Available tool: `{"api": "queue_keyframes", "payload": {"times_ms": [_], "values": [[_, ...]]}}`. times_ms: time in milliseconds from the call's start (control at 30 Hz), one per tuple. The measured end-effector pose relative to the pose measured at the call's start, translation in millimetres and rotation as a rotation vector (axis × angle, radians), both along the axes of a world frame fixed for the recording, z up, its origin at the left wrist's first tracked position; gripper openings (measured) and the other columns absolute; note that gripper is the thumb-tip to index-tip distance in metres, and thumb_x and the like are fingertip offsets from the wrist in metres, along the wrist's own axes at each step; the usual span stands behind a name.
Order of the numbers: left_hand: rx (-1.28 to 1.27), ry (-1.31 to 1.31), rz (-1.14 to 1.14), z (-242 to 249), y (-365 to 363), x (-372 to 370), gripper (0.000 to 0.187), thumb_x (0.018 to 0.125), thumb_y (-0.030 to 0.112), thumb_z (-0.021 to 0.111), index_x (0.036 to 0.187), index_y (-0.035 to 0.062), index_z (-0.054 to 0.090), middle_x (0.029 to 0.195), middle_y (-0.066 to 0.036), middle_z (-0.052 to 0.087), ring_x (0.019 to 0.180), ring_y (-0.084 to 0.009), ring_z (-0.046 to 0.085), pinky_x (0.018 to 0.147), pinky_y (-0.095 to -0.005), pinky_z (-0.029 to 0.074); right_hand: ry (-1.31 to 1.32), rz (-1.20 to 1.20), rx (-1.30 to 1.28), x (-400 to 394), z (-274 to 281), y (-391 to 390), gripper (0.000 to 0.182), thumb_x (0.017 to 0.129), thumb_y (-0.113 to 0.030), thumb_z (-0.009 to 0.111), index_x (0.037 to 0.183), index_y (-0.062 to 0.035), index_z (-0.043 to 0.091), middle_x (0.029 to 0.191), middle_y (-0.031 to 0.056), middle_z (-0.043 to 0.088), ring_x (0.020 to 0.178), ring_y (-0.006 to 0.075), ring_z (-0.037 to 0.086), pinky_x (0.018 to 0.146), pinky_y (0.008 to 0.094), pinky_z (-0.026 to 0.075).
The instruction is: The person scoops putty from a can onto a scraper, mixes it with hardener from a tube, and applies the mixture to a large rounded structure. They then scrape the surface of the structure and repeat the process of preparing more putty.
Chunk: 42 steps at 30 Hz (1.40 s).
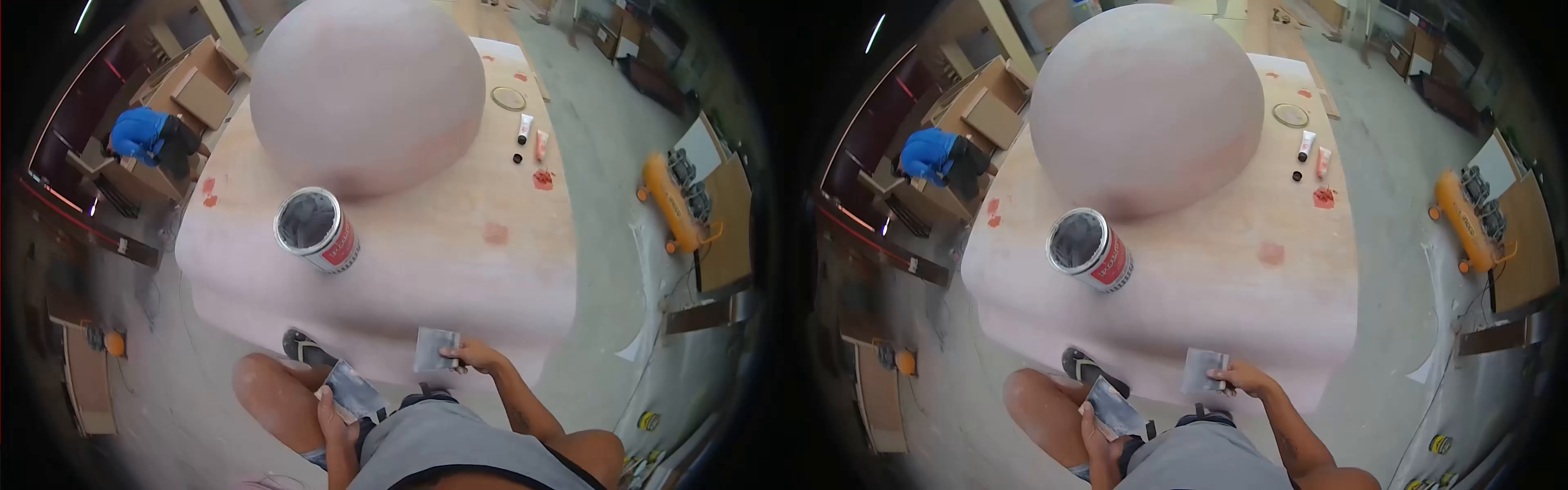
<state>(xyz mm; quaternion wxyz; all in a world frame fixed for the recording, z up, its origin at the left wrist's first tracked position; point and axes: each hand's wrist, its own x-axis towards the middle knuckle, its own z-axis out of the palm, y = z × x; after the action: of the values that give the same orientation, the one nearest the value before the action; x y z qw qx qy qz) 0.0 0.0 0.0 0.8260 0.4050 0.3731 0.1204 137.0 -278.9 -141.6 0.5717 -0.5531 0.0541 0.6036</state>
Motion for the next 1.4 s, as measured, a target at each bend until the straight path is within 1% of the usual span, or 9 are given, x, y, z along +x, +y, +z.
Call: {"api": "queue_keyframes", "payload": {"times_ms": [67, 133, 167, 467, 733, 800, 900, 1233, 1400], "values": [[-0.053, -0.016, -0.032, -12, -7, 15, 0.050, 0.099, 0.042, 0.053, 0.132, 0.0041, 0.051, 0.121, -0.013, 0.065, 0.107, -0.0275, 0.065, 0.095, -0.0425, 0.053, 0.351, -0.671, 0.596, 12, 16, -16, 0.034, 0.093, -0.033, 0.067, 0.106, -0.0015, 0.063, 0.066, 0.0065, 0.064, 0.047, 0.0149, 0.055, 0.043, 0.0282, 0.040], [-0.151, -0.111, 0.000, -78, -32, 39, 0.049, 0.100, 0.041, 0.053, 0.131, 0.0032, 0.051, 0.120, -0.013, 0.064, 0.108, -0.0270, 0.065, 0.095, -0.0421, 0.053, -0.612, -0.425, -0.300, 59, -10, -45, 0.023, 0.093, -0.030, 0.066, 0.089, -0.0070, 0.064, 0.065, 0.0038, 0.060, 0.047, 0.0118, 0.051, 0.043, 0.0279, 0.038], [-0.134, -0.078, 0.000, -75, -31, 30, 0.048, 0.100, 0.040, 0.052, 0.130, 0.0023, 0.051, 0.120, -0.013, 0.064, 0.108, -0.0265, 0.065, 0.094, -0.0418, 0.053, -0.027, -0.855, 0.354, 49, 17, -47, 0.023, 0.093, -0.028, 0.066, 0.081, -0.0090, 0.062, 0.065, 0.0012, 0.057, 0.049, 0.0114, 0.049, 0.046, 0.0293, 0.039], [-0.170, -0.357, 0.055, -12, -51, 37, 0.038, 0.103, 0.032, 0.051, 0.121, -0.0007, 0.055, 0.114, -0.012, 0.066, 0.103, -0.0238, 0.067, 0.093, -0.0386, 0.054, -0.654, -0.612, 0.286, 114, 103, 31, 0.027, 0.097, -0.026, 0.061, 0.100, 0.0006, 0.061, 0.082, 0.0063, 0.063, 0.072, 0.0141, 0.062, 0.061, 0.0284, 0.051], [-0.334, -0.257, 0.075, -14, -49, 53, 0.031, 0.102, 0.029, 0.053, 0.114, 0.0002, 0.058, 0.108, -0.011, 0.067, 0.100, -0.0225, 0.068, 0.092, -0.0369, 0.055, -1.414, -0.147, 0.060, 243, 211, 160, 0.036, 0.100, -0.034, 0.055, 0.094, 0.0020, 0.060, 0.071, 0.0057, 0.055, 0.063, 0.0148, 0.055, 0.059, 0.0320, 0.047], [-0.395, -0.206, 0.100, -19, -50, 62, 0.030, 0.102, 0.029, 0.054, 0.111, 0.0009, 0.059, 0.104, -0.010, 0.067, 0.096, -0.0209, 0.068, 0.088, -0.0348, 0.056, -1.564, 0.132, -0.107, 272, 229, 203, 0.032, 0.094, -0.023, 0.055, 0.104, 0.0054, 0.063, 0.090, 0.0180, 0.071, 0.081, 0.0364, 0.066, 0.072, 0.0478, 0.050], [-0.329, -0.173, 0.035, -62, -49, 67, 0.031, 0.102, 0.031, 0.055, 0.108, 0.0006, 0.060, 0.099, -0.007, 0.068, 0.089, -0.0182, 0.069, 0.082, -0.0317, 0.056, -1.691, 0.615, -0.391, 295, 232, 271, 0.028, 0.088, -0.019, 0.058, 0.098, 0.0041, 0.069, 0.094, 0.0207, 0.072, 0.090, 0.0386, 0.068, 0.077, 0.0466, 0.052], [-0.338, -0.267, 0.240, -50, -24, 105, 0.035, 0.103, 0.029, 0.051, 0.121, -0.0014, 0.052, 0.119, -0.012, 0.061, 0.109, -0.0225, 0.062, 0.096, -0.0388, 0.049, -1.584, 1.421, -0.657, 355, 59, 383, 0.027, 0.082, -0.017, 0.064, 0.103, -0.0024, 0.075, 0.110, 0.0170, 0.071, 0.100, 0.0314, 0.070, 0.084, 0.0412, 0.056], [-0.350, -0.156, 0.223, -71, -21, 104, 0.039, 0.103, 0.035, 0.051, 0.112, -0.0017, 0.060, 0.104, -0.008, 0.066, 0.091, -0.0172, 0.066, 0.082, -0.0320, 0.053, -1.935, 1.768, -0.281, 369, -7, 389, 0.024, 0.081, -0.013, 0.064, 0.102, -0.0026, 0.074, 0.108, 0.0159, 0.072, 0.100, 0.0301, 0.069, 0.084, 0.0415, 0.056]]}}
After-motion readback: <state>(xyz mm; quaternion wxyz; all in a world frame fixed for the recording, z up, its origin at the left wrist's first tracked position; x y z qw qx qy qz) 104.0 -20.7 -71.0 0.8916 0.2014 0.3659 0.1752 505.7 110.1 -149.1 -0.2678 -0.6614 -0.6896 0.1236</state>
